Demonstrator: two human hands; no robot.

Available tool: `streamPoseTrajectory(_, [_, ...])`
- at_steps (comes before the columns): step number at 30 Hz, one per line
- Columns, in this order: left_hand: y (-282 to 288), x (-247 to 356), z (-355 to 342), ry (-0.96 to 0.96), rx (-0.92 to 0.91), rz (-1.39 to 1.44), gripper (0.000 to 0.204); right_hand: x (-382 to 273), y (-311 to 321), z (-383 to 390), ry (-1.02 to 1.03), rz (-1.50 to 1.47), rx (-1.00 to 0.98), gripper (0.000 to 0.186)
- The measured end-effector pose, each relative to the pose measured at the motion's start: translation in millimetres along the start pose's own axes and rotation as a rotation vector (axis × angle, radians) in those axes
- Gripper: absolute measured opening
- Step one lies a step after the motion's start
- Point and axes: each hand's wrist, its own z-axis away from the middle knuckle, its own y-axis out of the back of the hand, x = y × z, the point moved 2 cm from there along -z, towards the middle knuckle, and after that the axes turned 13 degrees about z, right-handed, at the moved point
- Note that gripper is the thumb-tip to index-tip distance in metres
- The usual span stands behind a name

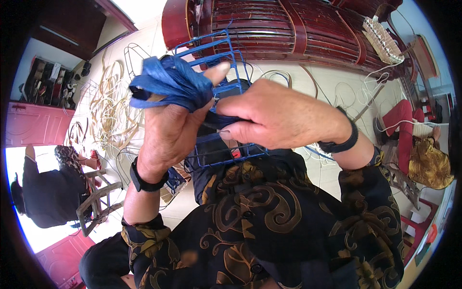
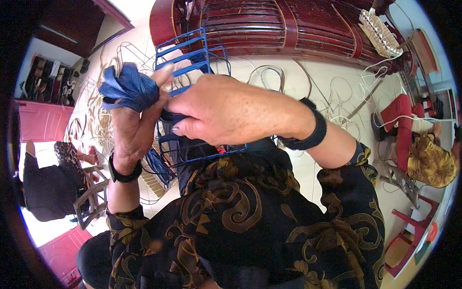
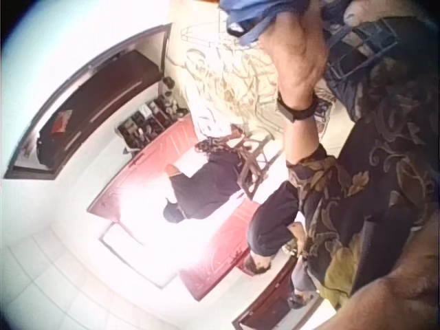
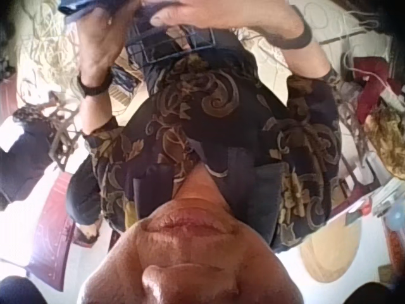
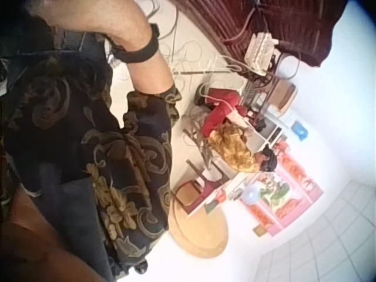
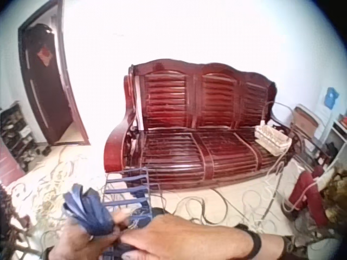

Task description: The person weaves blue plastic straps around a metal frame to form a basket, looping and pulling the straps through the frame by hand.

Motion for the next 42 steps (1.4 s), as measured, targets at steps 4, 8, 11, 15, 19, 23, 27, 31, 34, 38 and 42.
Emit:
streamPoseTrajectory(4, [2,8,7,0.360,-0.181,0.673,0.056,1,21,7,0.034,-0.031,0.043,0.023])
streamPoseTrajectory(8, [8,13,10,0.355,-0.324,0.179,0.045,11,21,1,0.102,0.203,0.110,0.022])
streamPoseTrajectory(11, [12,13,21,0.626,-0.376,0.678,0.036,23,22,-4,0.165,-0.029,0.103,0.021])
streamPoseTrajectory(15, [14,4,29,0.349,-0.434,1.333,0.043,35,19,-4,0.013,-0.464,-0.027,0.023])
streamPoseTrajectory(19, [4,-2,17,-0.124,-0.525,1.648,0.057,39,-10,-10,-0.049,-0.760,0.035,0.032])
streamPoseTrajectory(23, [10,4,10,-0.169,-0.312,1.696,0.055,28,-18,-17,-0.167,-0.752,0.147,0.040])
streamPoseTrajectory(27, [15,8,12,-0.175,-0.054,1.637,0.053,34,-29,-15,-0.205,-0.766,0.251,0.034])
streamPoseTrajectory(31, [24,5,13,-0.182,-0.028,1.525,0.053,36,-24,-10,-0.257,-0.641,0.216,0.028])
streamPoseTrajectory(34, [23,6,15,-0.125,0.038,1.496,0.053,35,-29,-11,-0.244,-0.617,0.192,0.024])
streamPoseTrajectory(38, [21,19,11,-0.061,0.132,1.382,0.058,37,-40,-18,-0.221,-0.511,0.196,0.024])
streamPoseTrajectory(42, [22,17,3,-0.078,0.233,1.167,0.069,26,-43,-22,-0.166,-0.400,0.177,0.026])
